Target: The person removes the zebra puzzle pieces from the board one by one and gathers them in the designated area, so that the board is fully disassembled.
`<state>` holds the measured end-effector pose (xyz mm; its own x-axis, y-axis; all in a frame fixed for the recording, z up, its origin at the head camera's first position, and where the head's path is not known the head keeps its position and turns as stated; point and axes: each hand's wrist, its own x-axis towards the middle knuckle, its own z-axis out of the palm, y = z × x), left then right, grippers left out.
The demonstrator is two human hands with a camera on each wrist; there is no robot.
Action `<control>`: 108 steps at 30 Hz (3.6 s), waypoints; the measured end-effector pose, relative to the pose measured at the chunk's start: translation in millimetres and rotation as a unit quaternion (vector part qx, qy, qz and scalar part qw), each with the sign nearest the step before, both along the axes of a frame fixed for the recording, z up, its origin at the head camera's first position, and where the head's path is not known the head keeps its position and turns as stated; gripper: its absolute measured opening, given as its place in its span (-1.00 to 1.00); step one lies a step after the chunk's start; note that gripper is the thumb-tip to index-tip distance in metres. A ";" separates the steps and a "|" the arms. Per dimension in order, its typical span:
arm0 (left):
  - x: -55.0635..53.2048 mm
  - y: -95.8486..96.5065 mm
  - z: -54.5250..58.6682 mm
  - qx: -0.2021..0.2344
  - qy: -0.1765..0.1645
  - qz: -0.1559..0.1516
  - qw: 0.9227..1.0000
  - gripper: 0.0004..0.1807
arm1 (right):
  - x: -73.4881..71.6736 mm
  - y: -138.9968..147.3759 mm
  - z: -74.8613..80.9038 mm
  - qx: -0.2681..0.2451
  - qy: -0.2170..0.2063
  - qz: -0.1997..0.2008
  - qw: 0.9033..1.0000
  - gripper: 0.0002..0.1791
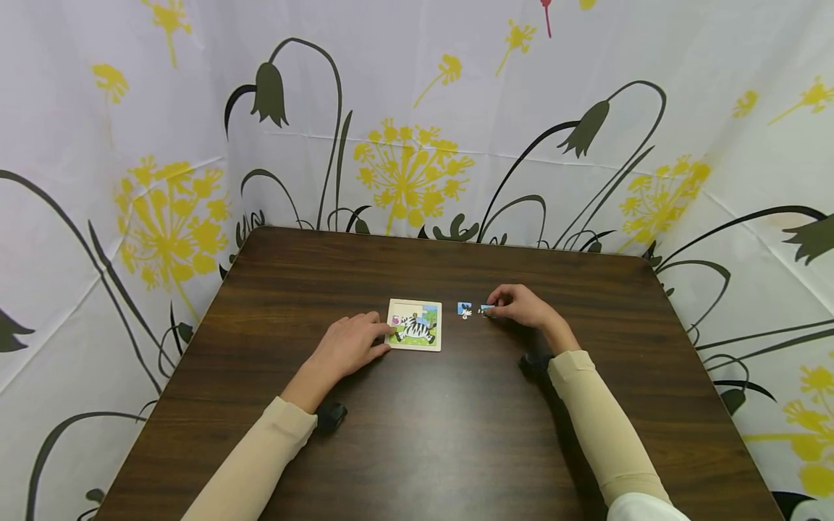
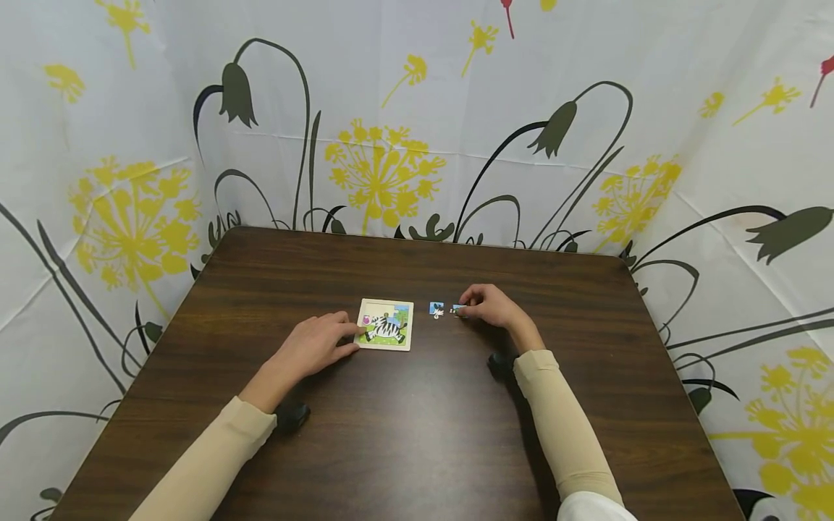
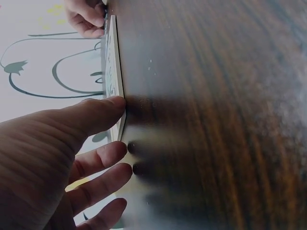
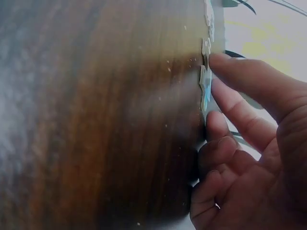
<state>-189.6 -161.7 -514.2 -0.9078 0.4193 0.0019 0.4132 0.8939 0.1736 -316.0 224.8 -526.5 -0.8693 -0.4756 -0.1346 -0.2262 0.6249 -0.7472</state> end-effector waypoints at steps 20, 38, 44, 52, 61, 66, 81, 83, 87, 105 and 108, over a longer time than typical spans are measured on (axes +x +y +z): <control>1.0 1.0 2.3 -0.005 0.000 0.002 1.000 -0.59 | -2.8 -0.5 -1.3 0.005 0.035 -0.035 0.999 -0.79; -0.1 1.5 1.0 0.003 -0.019 0.005 1.000 -0.48 | 5.0 -92.0 19.2 0.039 0.045 0.116 0.991 -0.85; -2.2 4.5 -0.4 0.017 -0.004 -0.028 0.999 -0.46 | -0.8 -110.4 19.4 0.098 0.047 0.158 0.981 -0.80; -2.8 3.7 -4.6 0.009 0.002 -0.045 0.999 -0.49 | -9.3 -121.3 28.6 0.162 0.045 0.198 0.966 -0.74; -3.4 0.9 -2.4 -0.010 -0.005 -0.044 0.999 -0.46 | -12.2 -122.7 38.1 0.208 0.058 0.238 0.947 -0.69; -3.8 1.8 -1.0 -0.004 -0.017 -0.044 0.999 -0.47 | -8.6 -123.4 45.3 0.281 0.133 0.264 0.913 -0.64; -4.6 -1.6 1.5 0.008 -0.033 -0.040 0.999 -0.52 | -0.6 -143.6 55.6 0.399 0.332 0.339 0.785 -0.60; -5.3 -1.4 0.9 0.005 -0.035 -0.039 0.999 -0.52 | -0.4 -145.3 56.8 0.409 0.356 0.349 0.764 -0.61; -6.7 1.3 1.6 0.001 -0.043 -0.038 0.998 -0.50 | 0.3 -149.9 57.8 0.422 0.382 0.366 0.736 -0.64; -1.8 16.5 5.2 -0.059 -0.032 -0.015 0.998 -0.34 | 0.6 -161.1 56.0 0.453 0.395 0.388 0.699 -0.66; -2.5 17.5 6.9 -0.064 -0.025 -0.016 0.997 -0.35 | 0.7 -160.9 56.3 0.460 0.398 0.388 0.693 -0.64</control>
